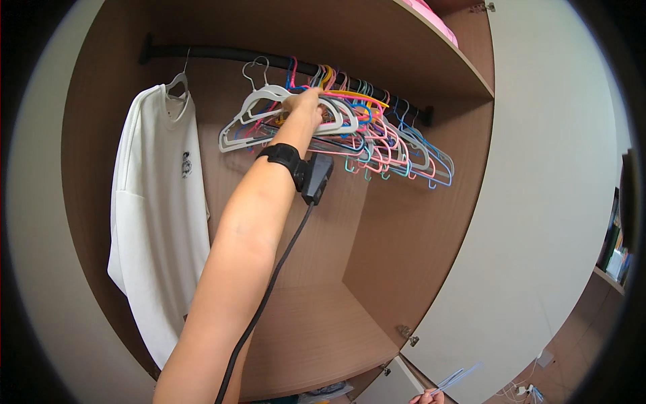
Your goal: Sort and organize a pile of clothes by putting some on hangers and others into storage bags.
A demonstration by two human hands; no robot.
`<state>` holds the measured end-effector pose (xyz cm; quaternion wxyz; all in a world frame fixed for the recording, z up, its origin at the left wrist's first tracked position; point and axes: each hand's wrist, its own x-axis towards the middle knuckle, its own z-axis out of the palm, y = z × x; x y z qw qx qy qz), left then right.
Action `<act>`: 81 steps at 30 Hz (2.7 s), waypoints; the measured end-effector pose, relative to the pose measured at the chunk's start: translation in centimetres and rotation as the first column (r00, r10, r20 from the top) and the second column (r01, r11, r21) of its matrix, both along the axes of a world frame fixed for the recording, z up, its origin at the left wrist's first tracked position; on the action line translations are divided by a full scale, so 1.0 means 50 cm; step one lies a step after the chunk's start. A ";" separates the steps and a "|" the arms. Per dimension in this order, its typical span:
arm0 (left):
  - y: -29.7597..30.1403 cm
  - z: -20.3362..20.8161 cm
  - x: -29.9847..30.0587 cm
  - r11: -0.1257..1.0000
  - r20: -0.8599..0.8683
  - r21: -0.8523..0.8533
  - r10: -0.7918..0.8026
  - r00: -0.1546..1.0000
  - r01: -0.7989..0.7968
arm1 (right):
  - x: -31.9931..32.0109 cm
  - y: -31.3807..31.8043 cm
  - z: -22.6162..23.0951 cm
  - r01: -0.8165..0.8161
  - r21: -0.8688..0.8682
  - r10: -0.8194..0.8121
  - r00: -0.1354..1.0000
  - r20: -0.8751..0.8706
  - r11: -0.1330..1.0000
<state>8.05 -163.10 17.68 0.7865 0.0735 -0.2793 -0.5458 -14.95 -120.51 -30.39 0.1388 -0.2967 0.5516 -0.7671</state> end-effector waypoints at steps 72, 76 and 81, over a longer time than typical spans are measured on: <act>0.110 -0.317 0.185 0.816 0.327 -0.419 -0.275 0.904 0.399 | -0.001 -0.019 -0.129 -0.122 0.034 0.121 0.992 0.039 0.992; 0.220 -0.428 0.150 0.864 0.366 -0.404 -0.149 0.919 0.301 | 0.032 0.007 -0.072 -0.140 0.125 0.138 0.990 0.026 0.982; 0.360 -0.582 0.045 0.926 0.422 -0.329 -0.031 0.906 0.184 | 0.029 0.122 -0.046 -0.130 0.115 0.129 0.992 0.009 0.985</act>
